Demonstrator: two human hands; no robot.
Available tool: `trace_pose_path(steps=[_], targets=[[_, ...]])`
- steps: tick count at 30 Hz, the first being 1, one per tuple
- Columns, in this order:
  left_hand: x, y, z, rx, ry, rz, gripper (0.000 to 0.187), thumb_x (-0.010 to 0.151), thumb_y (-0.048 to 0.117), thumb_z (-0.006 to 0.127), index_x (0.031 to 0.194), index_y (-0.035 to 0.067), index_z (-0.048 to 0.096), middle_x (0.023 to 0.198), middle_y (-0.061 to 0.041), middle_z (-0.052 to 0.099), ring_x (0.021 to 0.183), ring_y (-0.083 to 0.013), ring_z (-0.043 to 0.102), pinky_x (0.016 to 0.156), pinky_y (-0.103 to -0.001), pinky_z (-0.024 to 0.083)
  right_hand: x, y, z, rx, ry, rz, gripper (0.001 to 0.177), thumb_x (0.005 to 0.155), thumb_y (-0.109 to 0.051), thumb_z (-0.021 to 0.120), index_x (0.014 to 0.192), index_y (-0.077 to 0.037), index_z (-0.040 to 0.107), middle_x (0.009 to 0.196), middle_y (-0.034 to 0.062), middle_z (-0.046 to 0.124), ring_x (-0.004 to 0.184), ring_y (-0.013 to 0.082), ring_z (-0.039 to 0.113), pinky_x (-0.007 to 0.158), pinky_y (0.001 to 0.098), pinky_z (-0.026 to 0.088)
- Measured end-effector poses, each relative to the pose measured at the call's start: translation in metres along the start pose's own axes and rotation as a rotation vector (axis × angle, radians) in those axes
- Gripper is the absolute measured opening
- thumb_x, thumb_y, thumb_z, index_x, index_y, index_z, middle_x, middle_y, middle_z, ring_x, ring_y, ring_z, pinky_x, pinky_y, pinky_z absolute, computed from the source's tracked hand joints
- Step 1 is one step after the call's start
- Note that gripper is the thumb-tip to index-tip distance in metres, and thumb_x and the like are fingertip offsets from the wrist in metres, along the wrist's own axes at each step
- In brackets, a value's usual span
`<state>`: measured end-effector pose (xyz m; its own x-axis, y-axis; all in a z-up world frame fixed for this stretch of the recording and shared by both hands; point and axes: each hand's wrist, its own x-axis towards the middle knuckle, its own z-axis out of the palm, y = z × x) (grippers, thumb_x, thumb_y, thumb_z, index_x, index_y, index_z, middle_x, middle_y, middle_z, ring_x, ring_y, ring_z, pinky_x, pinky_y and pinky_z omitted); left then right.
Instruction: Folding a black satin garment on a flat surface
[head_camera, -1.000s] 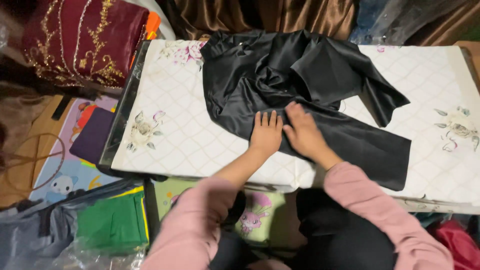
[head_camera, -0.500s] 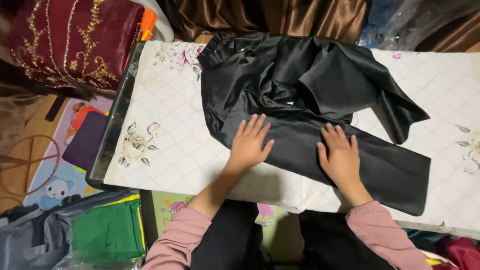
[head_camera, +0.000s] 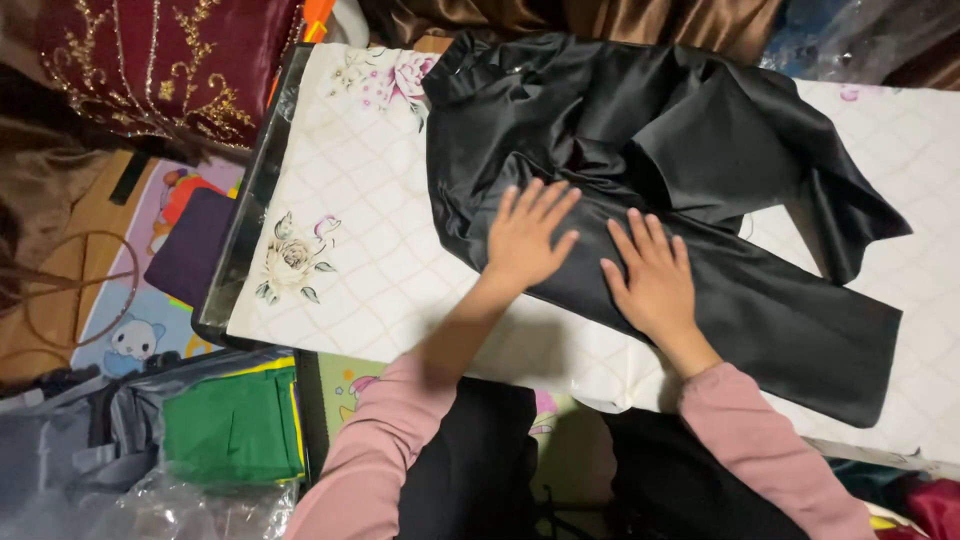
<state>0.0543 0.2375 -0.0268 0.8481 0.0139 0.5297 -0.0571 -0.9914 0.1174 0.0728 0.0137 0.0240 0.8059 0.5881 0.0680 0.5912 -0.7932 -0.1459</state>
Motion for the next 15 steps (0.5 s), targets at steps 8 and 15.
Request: trace_pose_path(steps=[8,15], targets=[[-0.001,-0.052,-0.031,0.106,-0.192,-0.233,0.057,0.103,0.053,0.046,0.158,0.038,0.039,0.165,-0.004,0.036,0.152,-0.0272,0.034,0.120,-0.061,0.018,-0.046,0.065,0.000,0.017,0.004,0.238,0.064,0.107,-0.050,0.037,0.165,-0.023,0.029,0.172,0.0089,0.022,0.157,0.0319,0.019,0.122,0.0624,0.016],[0.021,0.034,-0.062,-0.091,-0.085,-0.150,0.051,0.106,0.019,0.037,0.156,0.011,0.041,0.166,-0.015,0.030,0.154,-0.0358,0.023,0.120,-0.062,0.003,-0.036,0.044,-0.043,0.145,0.407,0.123,0.056,0.102,-0.015,0.059,0.154,0.002,0.049,0.154,0.0303,0.046,0.146,0.0466,0.036,0.117,0.0646,0.016]])
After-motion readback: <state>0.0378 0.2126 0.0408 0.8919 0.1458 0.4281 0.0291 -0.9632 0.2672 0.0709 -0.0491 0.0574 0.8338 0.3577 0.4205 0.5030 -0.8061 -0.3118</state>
